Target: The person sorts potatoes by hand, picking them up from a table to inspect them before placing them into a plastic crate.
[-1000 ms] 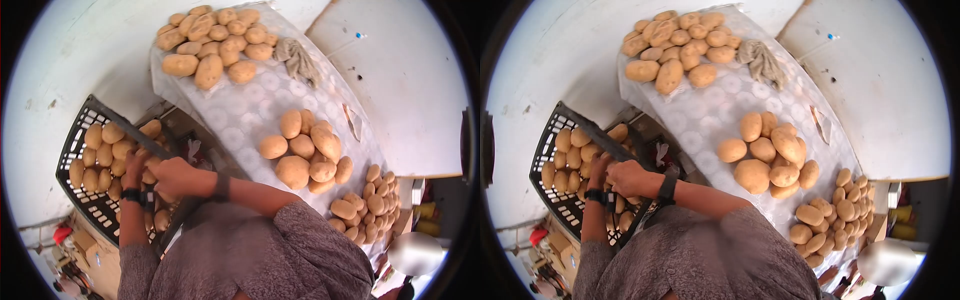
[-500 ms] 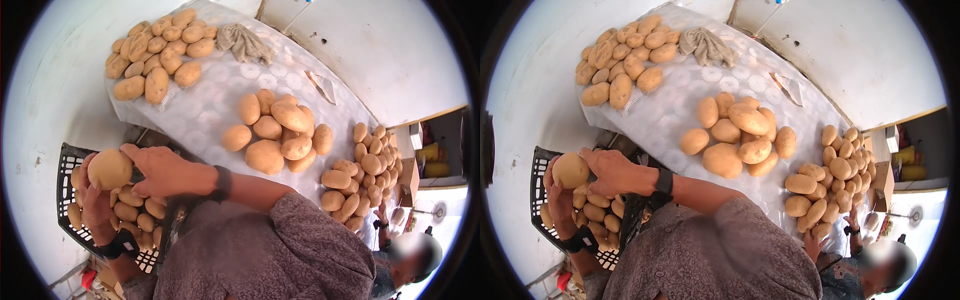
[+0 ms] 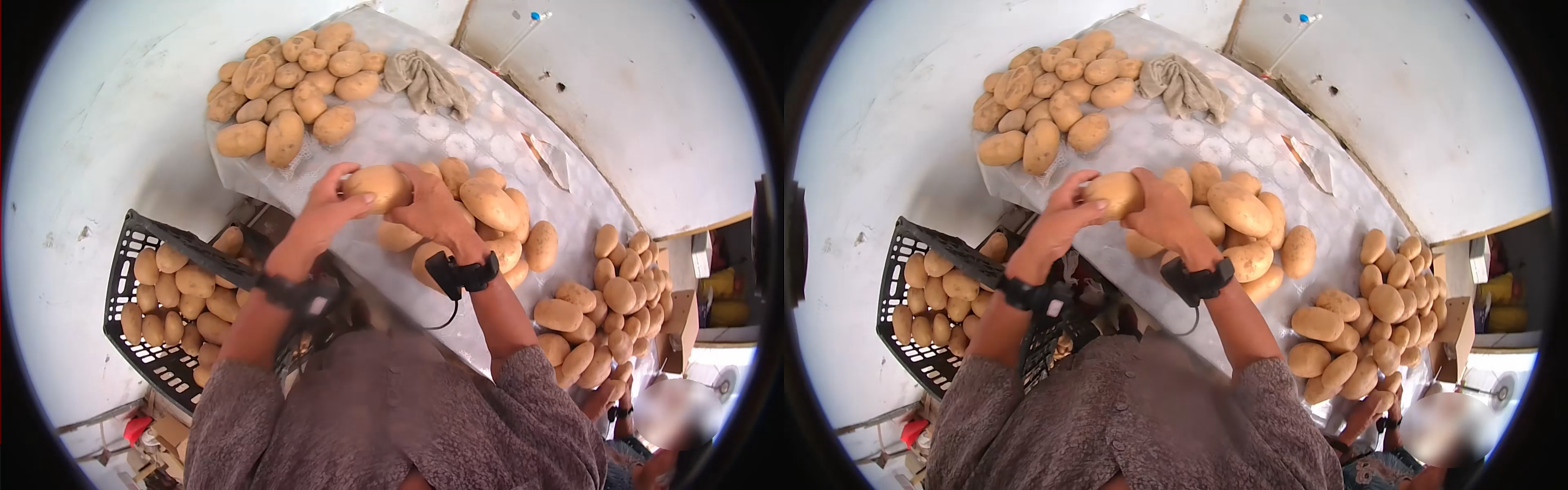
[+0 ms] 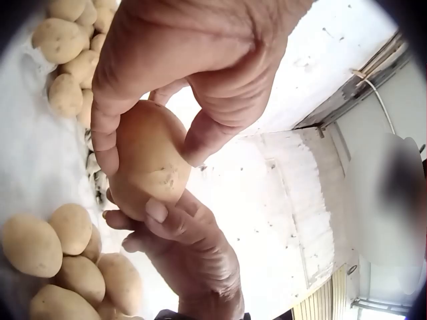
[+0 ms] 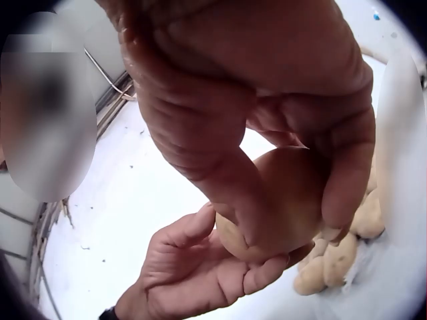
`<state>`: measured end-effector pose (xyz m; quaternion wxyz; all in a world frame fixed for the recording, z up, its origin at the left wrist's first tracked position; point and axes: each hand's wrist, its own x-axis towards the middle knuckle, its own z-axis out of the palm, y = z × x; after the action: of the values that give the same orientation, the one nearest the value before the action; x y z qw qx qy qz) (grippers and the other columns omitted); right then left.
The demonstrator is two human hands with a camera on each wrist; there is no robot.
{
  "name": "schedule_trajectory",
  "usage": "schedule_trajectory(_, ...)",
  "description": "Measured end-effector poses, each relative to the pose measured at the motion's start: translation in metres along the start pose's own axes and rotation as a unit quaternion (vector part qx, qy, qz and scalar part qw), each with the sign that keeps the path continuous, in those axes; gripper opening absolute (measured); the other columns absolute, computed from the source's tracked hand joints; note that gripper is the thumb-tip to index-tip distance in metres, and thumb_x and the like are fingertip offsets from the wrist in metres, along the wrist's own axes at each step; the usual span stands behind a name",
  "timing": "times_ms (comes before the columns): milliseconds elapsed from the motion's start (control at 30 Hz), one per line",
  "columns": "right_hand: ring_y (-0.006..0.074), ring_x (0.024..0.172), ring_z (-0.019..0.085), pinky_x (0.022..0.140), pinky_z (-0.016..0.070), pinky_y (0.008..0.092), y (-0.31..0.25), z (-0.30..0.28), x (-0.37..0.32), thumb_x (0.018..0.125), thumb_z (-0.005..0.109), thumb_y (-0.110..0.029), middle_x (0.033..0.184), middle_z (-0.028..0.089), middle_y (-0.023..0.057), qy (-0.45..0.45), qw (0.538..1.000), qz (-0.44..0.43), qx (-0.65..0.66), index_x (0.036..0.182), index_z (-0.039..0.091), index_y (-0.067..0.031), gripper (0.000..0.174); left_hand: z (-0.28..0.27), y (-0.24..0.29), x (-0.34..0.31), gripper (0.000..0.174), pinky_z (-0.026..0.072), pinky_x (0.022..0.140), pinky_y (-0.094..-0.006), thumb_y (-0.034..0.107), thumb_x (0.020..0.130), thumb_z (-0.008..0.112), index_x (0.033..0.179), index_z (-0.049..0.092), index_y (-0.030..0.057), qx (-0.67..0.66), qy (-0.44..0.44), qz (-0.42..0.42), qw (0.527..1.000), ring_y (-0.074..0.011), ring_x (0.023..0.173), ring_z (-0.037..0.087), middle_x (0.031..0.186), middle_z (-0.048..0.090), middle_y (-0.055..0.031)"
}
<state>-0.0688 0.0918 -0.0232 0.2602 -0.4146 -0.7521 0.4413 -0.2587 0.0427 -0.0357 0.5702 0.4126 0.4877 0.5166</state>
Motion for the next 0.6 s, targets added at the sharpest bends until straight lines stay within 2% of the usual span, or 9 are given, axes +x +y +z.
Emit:
schedule_trajectory(67,0.0387,0.1,0.061,0.085,0.0485,0.0401,0.009,-0.003,0.006,0.065,0.075,-0.012,0.103,0.064,0.0257,-0.002,0.998,0.048,-0.049,0.122,0.052,0.0005,0.062,0.004,-0.014,0.012,0.054,0.0508,0.078,-0.0288,0.01,0.083,0.068,0.131,0.044,0.0032,0.053,-0.017,-0.048,0.997,-0.0186,0.098,0.057,0.108,0.056,-0.0126)
schedule_trajectory(100,0.0387,0.1,0.061,0.085,0.0485,0.0401,0.014,-0.001,0.008,0.065,0.075,-0.012,0.103,0.064,0.0257,-0.008,0.998,0.044,-0.048,0.122,0.052,0.0005,0.062,0.002,-0.025,0.017,0.054,0.0508,0.078,-0.0288,0.01,0.083,0.068,0.131,0.044,0.0032,0.054,-0.01,-0.047,0.997,-0.0186,0.098,0.057,0.108,0.056,-0.0126)
schedule_trajectory(167,0.0393,0.1,0.061,0.085,0.0484,0.0411,0.025,0.006,0.016,0.068,0.072,-0.011,0.103,0.064,0.0254,0.005,0.988,0.052,-0.143,0.122,0.053,-0.0002,0.059,-0.002,-0.048,0.027,0.056,0.0502,0.076,-0.0279,0.012,0.084,0.068,0.133,0.042,0.0042,0.046,-0.011,-0.058,0.997,-0.0178,0.096,0.056,0.111,0.055,-0.0114)
schedule_trajectory(267,0.0386,0.104,0.06,0.089,0.0474,0.04,0.04,0.011,0.03,0.068,0.07,-0.013,0.108,0.063,0.0267,-0.038,0.98,0.063,-0.183,0.124,0.054,0.0008,0.061,0.004,-0.068,0.034,0.054,0.0499,0.078,-0.0282,0.013,0.087,0.066,0.134,0.041,0.0053,0.026,0.026,-0.074,0.997,-0.0163,0.097,0.055,0.112,0.055,-0.0094)
schedule_trajectory(400,0.0402,0.1,0.061,0.085,0.0478,0.0441,0.064,0.015,0.042,0.072,0.067,-0.014,0.103,0.064,0.0255,-0.043,0.976,0.018,-0.212,0.12,0.055,-0.0014,0.051,0.006,-0.113,0.053,0.051,0.0498,0.08,-0.0288,0.015,0.089,0.063,0.134,0.04,0.006,0.028,0.041,-0.06,0.997,-0.015,0.101,0.054,0.116,0.055,-0.0074)
schedule_trajectory(467,0.0399,0.102,0.061,0.086,0.0478,0.0433,0.069,0.015,0.046,0.073,0.067,-0.016,0.105,0.064,0.0255,-0.037,0.974,0.021,-0.222,0.12,0.057,-0.0013,0.051,0.002,-0.155,0.069,0.046,0.0486,0.086,-0.031,0.013,0.092,0.058,0.133,0.041,0.0052,0.074,0.066,0.012,0.995,-0.0169,0.104,0.053,0.118,0.053,-0.0073)
schedule_trajectory(533,0.0395,0.102,0.061,0.088,0.048,0.0414,0.073,0.017,0.05,0.071,0.071,-0.019,0.106,0.064,0.0252,-0.043,0.979,0.021,-0.198,0.119,0.058,-0.0009,0.053,0.0,-0.143,0.067,0.046,0.0441,0.096,-0.0363,0.017,0.091,0.057,0.132,0.041,0.0032,0.252,0.012,0.076,0.965,-0.0266,0.112,0.052,0.123,0.052,-0.0139)
schedule_trajectory(600,0.0392,0.103,0.061,0.089,0.0487,0.0399,0.071,0.019,0.053,0.069,0.074,-0.022,0.106,0.064,0.025,-0.075,0.982,-0.005,-0.175,0.118,0.059,-0.0004,0.055,0.004,-0.163,0.062,0.053,0.0371,0.105,-0.0409,0.023,0.089,0.059,0.134,0.04,0.0014,0.368,0.093,0.083,0.921,-0.0374,0.12,0.047,0.127,0.05,-0.0233)
